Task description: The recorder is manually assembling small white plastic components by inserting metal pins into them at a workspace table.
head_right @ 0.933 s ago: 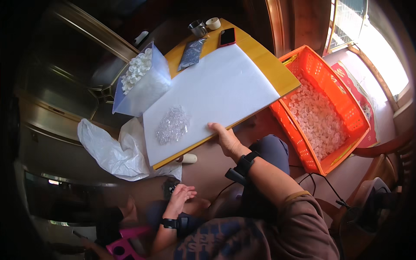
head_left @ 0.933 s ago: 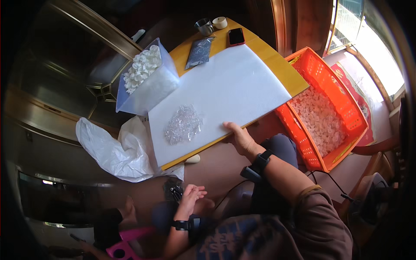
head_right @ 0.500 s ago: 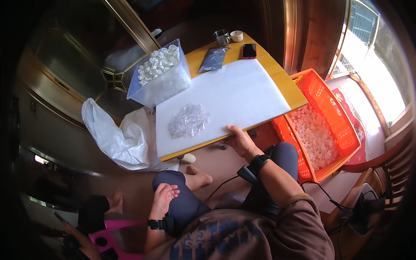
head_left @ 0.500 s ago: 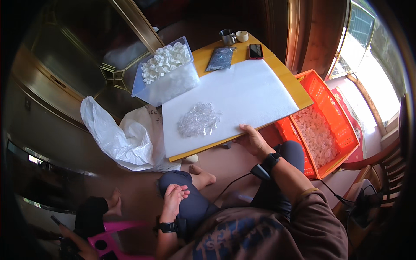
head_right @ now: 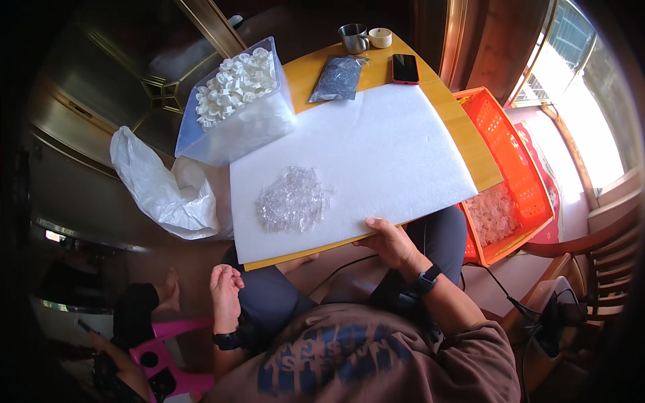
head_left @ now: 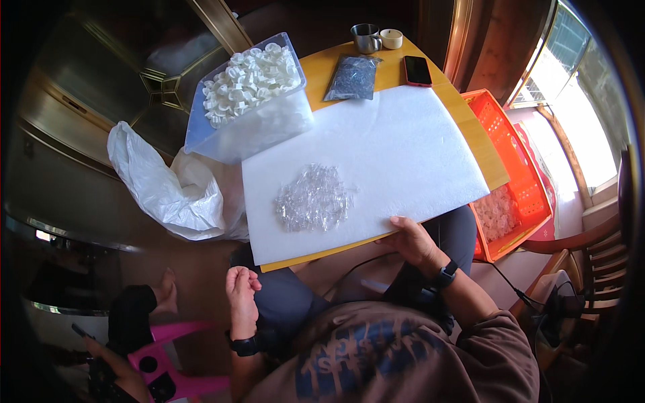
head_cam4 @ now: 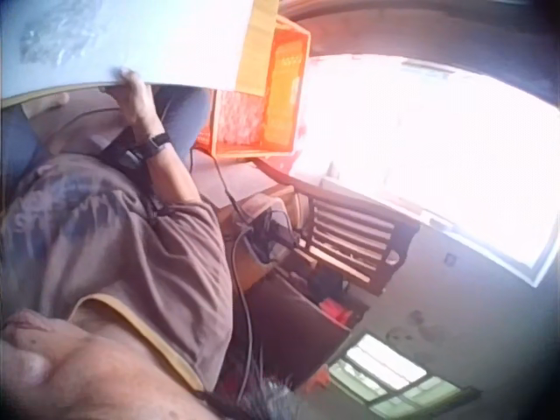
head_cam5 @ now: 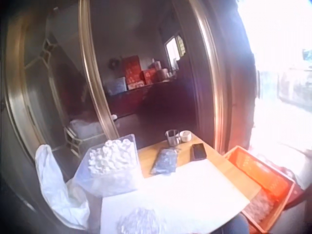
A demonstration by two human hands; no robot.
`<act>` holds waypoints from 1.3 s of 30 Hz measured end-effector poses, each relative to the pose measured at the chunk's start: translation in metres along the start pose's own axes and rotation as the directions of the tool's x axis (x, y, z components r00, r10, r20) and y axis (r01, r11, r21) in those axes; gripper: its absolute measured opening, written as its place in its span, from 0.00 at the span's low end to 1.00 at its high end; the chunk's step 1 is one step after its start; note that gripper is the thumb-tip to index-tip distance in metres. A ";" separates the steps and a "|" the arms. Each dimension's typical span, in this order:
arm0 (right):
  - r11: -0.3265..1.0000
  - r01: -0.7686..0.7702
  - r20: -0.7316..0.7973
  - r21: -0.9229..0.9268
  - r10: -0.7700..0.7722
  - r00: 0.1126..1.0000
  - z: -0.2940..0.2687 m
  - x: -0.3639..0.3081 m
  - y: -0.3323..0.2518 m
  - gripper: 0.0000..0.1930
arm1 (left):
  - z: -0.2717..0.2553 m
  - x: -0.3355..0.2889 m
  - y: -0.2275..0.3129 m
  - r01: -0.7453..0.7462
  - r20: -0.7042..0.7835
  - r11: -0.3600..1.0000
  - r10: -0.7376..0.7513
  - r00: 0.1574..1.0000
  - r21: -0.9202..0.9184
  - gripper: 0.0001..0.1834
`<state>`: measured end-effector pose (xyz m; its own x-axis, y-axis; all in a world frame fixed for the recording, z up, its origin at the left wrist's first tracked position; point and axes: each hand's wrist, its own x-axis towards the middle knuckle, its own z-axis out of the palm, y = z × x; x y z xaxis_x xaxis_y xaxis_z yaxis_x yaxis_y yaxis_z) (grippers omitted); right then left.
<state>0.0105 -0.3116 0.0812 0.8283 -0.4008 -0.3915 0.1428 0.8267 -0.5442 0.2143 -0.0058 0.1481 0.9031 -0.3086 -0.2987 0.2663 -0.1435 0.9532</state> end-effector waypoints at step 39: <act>0.514 0.422 -0.113 -0.747 -0.723 0.682 -0.234 -0.169 -0.428 0.27 | 0.024 0.025 0.007 -0.403 0.168 0.583 0.414 0.895 0.706 0.08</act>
<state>-0.3177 -0.6900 0.2064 0.4006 -0.9152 0.0427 0.0181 -0.0387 -0.9991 0.2306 -0.0376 0.1464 0.8616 -0.4932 0.1198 -0.4460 -0.6230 0.6427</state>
